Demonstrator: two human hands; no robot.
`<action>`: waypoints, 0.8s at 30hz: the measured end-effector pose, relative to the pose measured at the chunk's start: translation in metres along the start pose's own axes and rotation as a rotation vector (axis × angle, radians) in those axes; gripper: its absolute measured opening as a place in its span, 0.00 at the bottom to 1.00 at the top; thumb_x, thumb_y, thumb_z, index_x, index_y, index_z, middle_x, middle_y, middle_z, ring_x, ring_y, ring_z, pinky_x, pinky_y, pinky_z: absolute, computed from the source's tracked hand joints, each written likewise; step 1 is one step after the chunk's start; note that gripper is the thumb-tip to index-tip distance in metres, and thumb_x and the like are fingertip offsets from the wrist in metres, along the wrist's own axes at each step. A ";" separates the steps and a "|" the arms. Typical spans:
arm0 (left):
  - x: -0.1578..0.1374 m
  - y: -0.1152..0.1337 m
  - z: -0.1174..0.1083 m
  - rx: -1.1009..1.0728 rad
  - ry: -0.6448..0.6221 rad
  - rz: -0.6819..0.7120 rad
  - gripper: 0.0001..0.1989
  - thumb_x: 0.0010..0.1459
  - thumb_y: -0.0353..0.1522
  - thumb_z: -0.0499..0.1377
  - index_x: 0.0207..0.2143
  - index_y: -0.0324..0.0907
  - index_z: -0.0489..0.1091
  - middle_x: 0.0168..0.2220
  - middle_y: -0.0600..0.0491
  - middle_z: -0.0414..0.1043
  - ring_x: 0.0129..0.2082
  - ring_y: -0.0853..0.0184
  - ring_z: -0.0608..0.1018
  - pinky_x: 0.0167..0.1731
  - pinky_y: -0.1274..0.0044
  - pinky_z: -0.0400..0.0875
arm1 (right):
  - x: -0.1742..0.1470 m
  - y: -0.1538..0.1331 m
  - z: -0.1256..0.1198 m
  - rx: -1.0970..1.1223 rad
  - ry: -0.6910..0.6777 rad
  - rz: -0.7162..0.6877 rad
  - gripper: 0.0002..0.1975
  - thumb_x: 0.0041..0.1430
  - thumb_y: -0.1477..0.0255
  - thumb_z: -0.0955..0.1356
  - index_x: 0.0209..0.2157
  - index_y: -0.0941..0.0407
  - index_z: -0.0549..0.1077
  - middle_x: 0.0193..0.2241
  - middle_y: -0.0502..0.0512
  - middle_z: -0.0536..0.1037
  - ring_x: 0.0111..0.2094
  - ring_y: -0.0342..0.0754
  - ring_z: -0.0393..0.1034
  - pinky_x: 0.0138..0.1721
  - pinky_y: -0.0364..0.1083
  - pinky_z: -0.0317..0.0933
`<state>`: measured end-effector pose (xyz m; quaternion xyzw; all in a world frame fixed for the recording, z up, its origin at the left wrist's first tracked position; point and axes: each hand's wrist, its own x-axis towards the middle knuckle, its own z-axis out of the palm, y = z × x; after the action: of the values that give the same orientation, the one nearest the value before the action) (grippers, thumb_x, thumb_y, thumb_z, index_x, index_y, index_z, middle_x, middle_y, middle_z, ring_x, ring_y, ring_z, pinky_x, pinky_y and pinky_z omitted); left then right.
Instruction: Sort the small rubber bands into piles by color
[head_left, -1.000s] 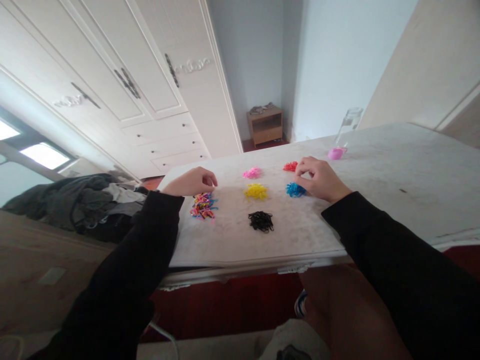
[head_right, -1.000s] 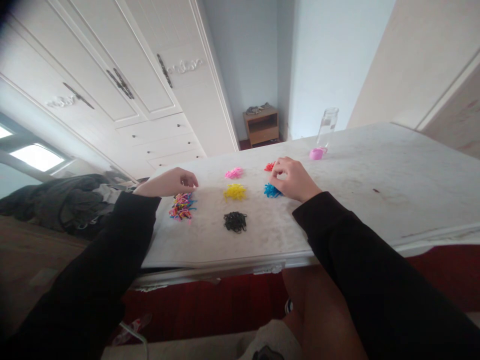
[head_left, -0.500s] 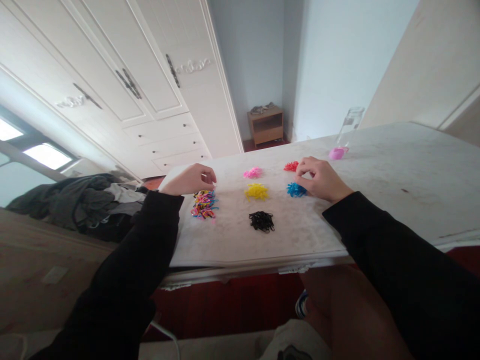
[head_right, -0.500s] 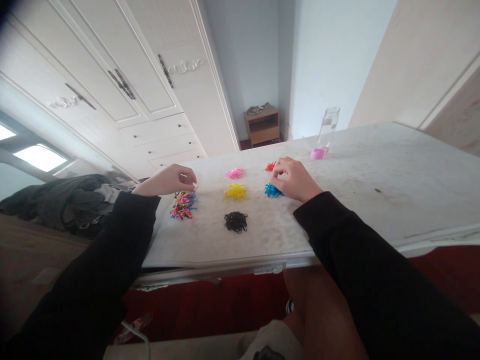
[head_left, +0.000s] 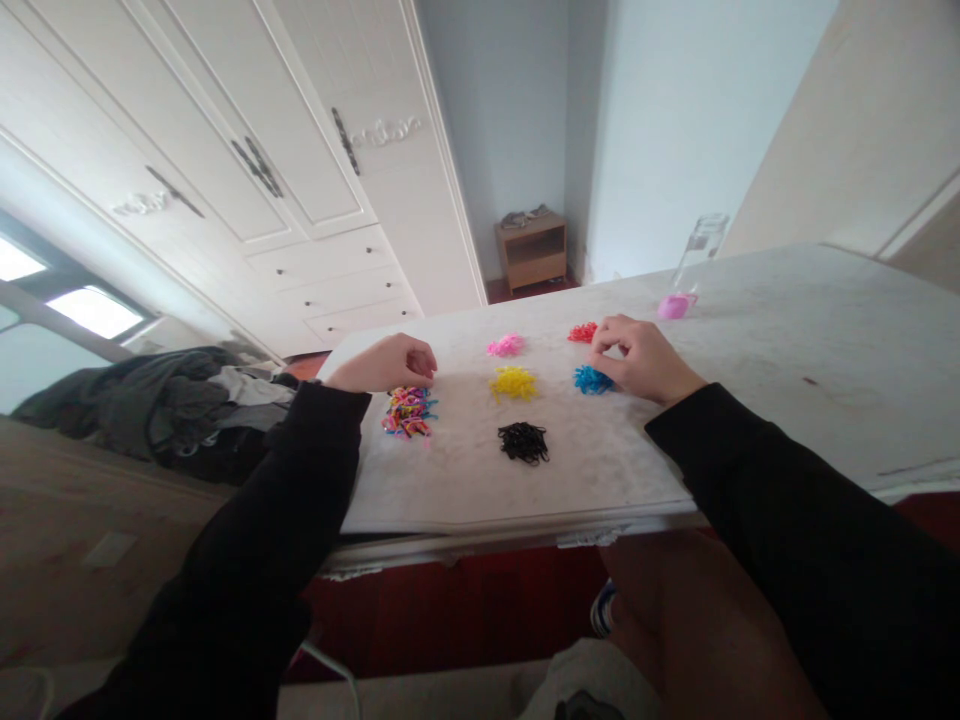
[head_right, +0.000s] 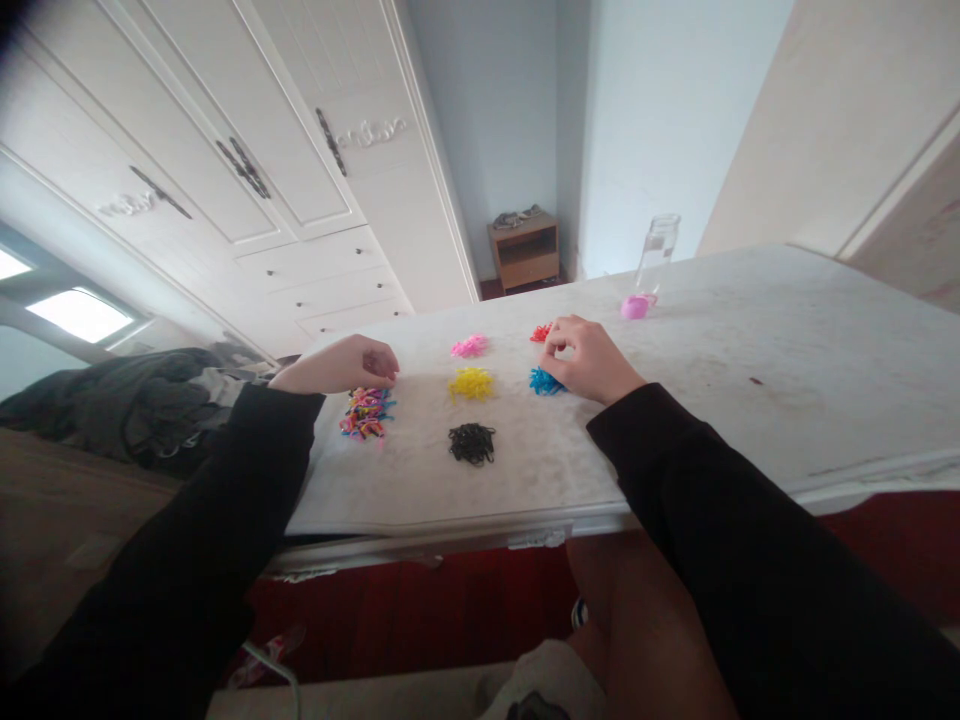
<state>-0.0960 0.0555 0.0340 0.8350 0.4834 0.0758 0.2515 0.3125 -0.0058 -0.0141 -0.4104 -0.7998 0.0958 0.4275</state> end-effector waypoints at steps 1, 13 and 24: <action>0.000 0.001 0.000 -0.003 -0.001 -0.001 0.11 0.47 0.38 0.70 0.33 0.41 0.80 0.29 0.50 0.83 0.30 0.63 0.83 0.30 0.75 0.75 | 0.000 0.000 0.000 0.002 0.000 -0.001 0.08 0.53 0.72 0.69 0.21 0.54 0.72 0.27 0.54 0.76 0.30 0.50 0.68 0.33 0.50 0.56; 0.000 -0.002 -0.005 0.020 0.178 0.153 0.09 0.50 0.31 0.64 0.35 0.41 0.81 0.32 0.51 0.83 0.33 0.66 0.81 0.33 0.76 0.73 | 0.000 0.000 0.000 0.004 -0.008 0.040 0.08 0.52 0.73 0.69 0.20 0.53 0.72 0.27 0.54 0.76 0.30 0.50 0.67 0.35 0.50 0.57; -0.013 0.007 -0.015 -0.032 -0.007 0.106 0.12 0.50 0.37 0.72 0.36 0.41 0.81 0.34 0.50 0.84 0.34 0.65 0.82 0.35 0.77 0.75 | 0.000 -0.002 -0.001 -0.003 -0.009 0.052 0.08 0.51 0.73 0.70 0.20 0.53 0.72 0.27 0.54 0.76 0.29 0.49 0.66 0.32 0.50 0.56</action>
<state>-0.1030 0.0473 0.0518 0.8556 0.4363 0.0941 0.2622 0.3122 -0.0068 -0.0127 -0.4312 -0.7910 0.1076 0.4205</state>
